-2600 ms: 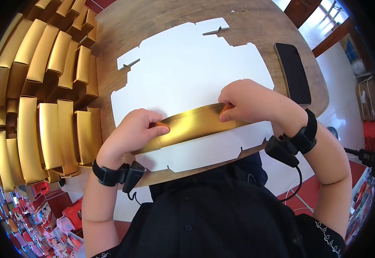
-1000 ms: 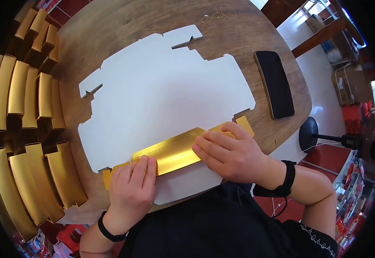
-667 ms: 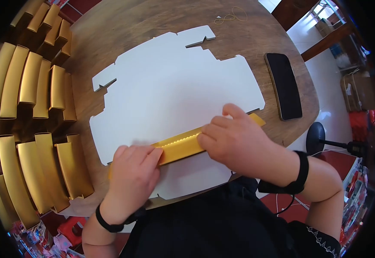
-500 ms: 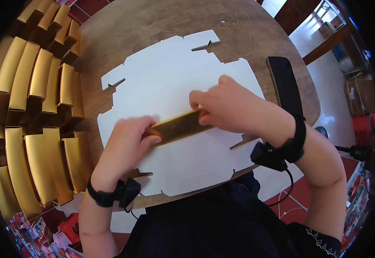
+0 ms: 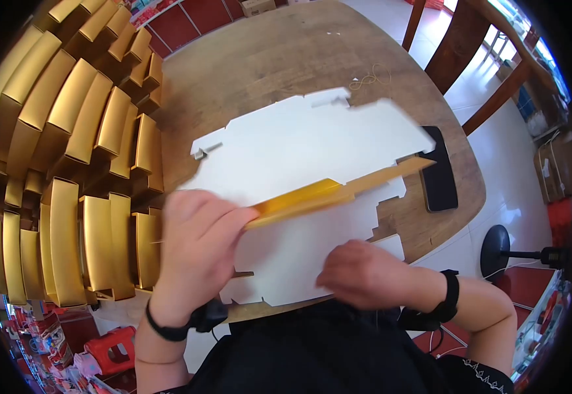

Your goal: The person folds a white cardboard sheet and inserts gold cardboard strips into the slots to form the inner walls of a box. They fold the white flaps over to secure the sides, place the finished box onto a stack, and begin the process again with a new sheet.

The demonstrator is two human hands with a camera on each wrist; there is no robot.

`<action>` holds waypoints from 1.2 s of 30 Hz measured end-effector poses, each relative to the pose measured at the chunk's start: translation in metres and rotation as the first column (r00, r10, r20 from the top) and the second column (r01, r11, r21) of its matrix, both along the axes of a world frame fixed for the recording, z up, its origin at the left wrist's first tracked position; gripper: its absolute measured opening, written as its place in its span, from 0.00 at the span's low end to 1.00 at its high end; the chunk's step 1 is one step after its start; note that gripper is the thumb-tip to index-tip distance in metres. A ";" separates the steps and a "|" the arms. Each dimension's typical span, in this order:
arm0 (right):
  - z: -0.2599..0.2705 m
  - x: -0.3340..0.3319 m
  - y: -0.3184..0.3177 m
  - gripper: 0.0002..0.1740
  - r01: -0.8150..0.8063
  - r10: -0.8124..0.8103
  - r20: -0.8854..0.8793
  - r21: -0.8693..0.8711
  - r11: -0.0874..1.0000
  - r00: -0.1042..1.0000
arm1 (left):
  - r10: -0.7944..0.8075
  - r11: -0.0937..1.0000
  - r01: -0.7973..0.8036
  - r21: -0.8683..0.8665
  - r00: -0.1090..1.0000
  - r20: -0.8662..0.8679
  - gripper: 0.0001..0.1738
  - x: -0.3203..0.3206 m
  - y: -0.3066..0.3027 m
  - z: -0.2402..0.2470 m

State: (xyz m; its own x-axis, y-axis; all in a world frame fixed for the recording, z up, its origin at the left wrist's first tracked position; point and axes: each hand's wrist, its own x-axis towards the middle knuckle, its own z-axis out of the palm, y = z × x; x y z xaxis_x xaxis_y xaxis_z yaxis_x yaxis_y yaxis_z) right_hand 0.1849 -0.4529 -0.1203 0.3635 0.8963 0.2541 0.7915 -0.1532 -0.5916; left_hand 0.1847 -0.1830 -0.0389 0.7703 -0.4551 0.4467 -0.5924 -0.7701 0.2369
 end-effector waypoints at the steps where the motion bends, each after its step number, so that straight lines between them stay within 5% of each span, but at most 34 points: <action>1: -0.022 0.000 -0.014 0.10 0.232 -0.228 -0.329 -0.029 0.972 0.916 | -0.002 1.000 0.002 0.001 1.000 0.010 0.13 -0.005 0.006 0.008; 2: -0.034 0.002 -0.030 0.13 0.426 -0.412 -0.604 -0.129 0.895 0.682 | -0.031 0.999 0.029 0.038 0.998 0.054 0.14 -0.009 0.013 0.014; 3: -0.032 0.020 -0.049 0.15 0.357 -0.350 -0.089 0.075 0.931 0.933 | -0.061 0.996 0.054 0.077 0.993 0.096 0.15 -0.012 0.019 0.018; 4: -0.027 0.043 -0.063 0.17 0.183 -0.258 0.473 0.200 0.963 0.842 | -0.062 0.996 0.054 0.077 0.992 0.108 0.15 -0.011 0.024 0.019; 5: -0.021 0.051 -0.069 0.17 0.182 -0.258 0.482 0.200 0.963 0.837 | -0.040 0.988 0.026 0.150 0.995 0.091 0.15 -0.008 0.028 0.018; 6: -0.014 0.055 -0.076 0.18 0.271 -0.260 -0.079 0.349 0.897 0.962 | -0.017 0.975 0.001 0.221 0.997 0.071 0.15 -0.004 0.032 0.014; 7: -0.009 0.056 -0.081 0.18 0.422 -0.103 -0.608 0.410 0.808 0.787 | -0.013 0.970 -0.018 0.243 0.992 0.125 0.14 0.003 0.034 0.010; 8: -0.004 0.059 -0.085 0.19 0.582 0.157 -0.915 0.361 0.728 0.372 | 0.027 0.946 -0.071 0.317 0.990 0.142 0.13 0.005 0.033 0.012; 9: 0.000 0.062 -0.088 0.20 0.696 0.428 -0.892 0.217 0.685 -0.143 | 0.071 0.917 -0.144 0.373 0.977 0.203 0.13 0.009 0.031 0.013; 10: -0.010 0.073 -0.080 0.19 0.491 0.288 -0.948 0.315 0.812 0.131 | 0.108 0.880 -0.217 0.423 0.958 0.267 0.12 0.014 0.030 0.014; 12: -0.006 0.063 -0.055 0.14 0.614 0.073 -0.989 0.135 0.778 0.125 | 0.171 0.813 -0.319 0.487 0.931 0.324 0.17 0.013 0.023 0.023; 14: -0.005 0.052 -0.033 0.14 0.687 0.046 -0.995 0.097 0.720 0.093 | 0.317 0.749 -0.437 0.498 0.897 0.309 0.28 0.005 0.017 0.031; 16: -0.008 0.041 -0.021 0.13 0.751 0.020 -0.998 0.056 0.658 0.058 | 0.310 0.749 -0.358 0.558 0.933 0.183 0.31 -0.015 0.012 0.032; 18: -0.020 0.028 -0.015 0.14 0.800 0.039 -0.999 0.008 0.600 -0.020 | 0.100 0.936 0.028 0.351 0.934 -0.342 0.39 -0.034 0.002 0.023; 20: -0.027 0.010 -0.007 0.16 0.782 0.066 -0.997 0.012 0.623 -0.037 | 0.035 0.966 0.084 0.243 0.893 -0.448 0.50 -0.048 -0.016 -0.002; 23: -0.025 -0.023 0.007 0.18 0.721 0.129 -0.981 -0.017 0.693 -0.147 | 0.109 0.948 0.019 0.319 0.919 -0.378 0.57 -0.060 -0.041 -0.036; 30: -0.024 -0.045 -0.007 0.22 0.705 0.372 -0.924 0.206 0.678 -0.088 | 0.037 0.984 0.008 0.177 0.967 -0.253 0.55 -0.067 -0.059 -0.038; 34: -0.036 -0.052 -0.002 0.23 0.565 0.424 -0.883 0.248 0.787 -0.202 | 0.072 0.956 -0.017 0.293 0.981 -0.179 0.46 -0.060 -0.053 -0.063; 36: -0.031 -0.044 -0.009 0.23 0.223 0.013 -0.992 0.041 0.974 0.125 | 0.112 0.944 -0.042 0.328 0.974 -0.196 0.36 -0.062 -0.043 -0.086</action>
State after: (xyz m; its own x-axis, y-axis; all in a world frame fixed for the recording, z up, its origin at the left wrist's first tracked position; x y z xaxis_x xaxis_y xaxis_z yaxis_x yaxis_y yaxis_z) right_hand 0.1405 -0.4621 -0.1513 0.4908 0.8201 -0.2941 -0.5072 -0.0055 -0.8618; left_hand 0.1225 -0.2261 -0.1245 0.8686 -0.4827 0.1122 -0.4922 -0.8666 0.0824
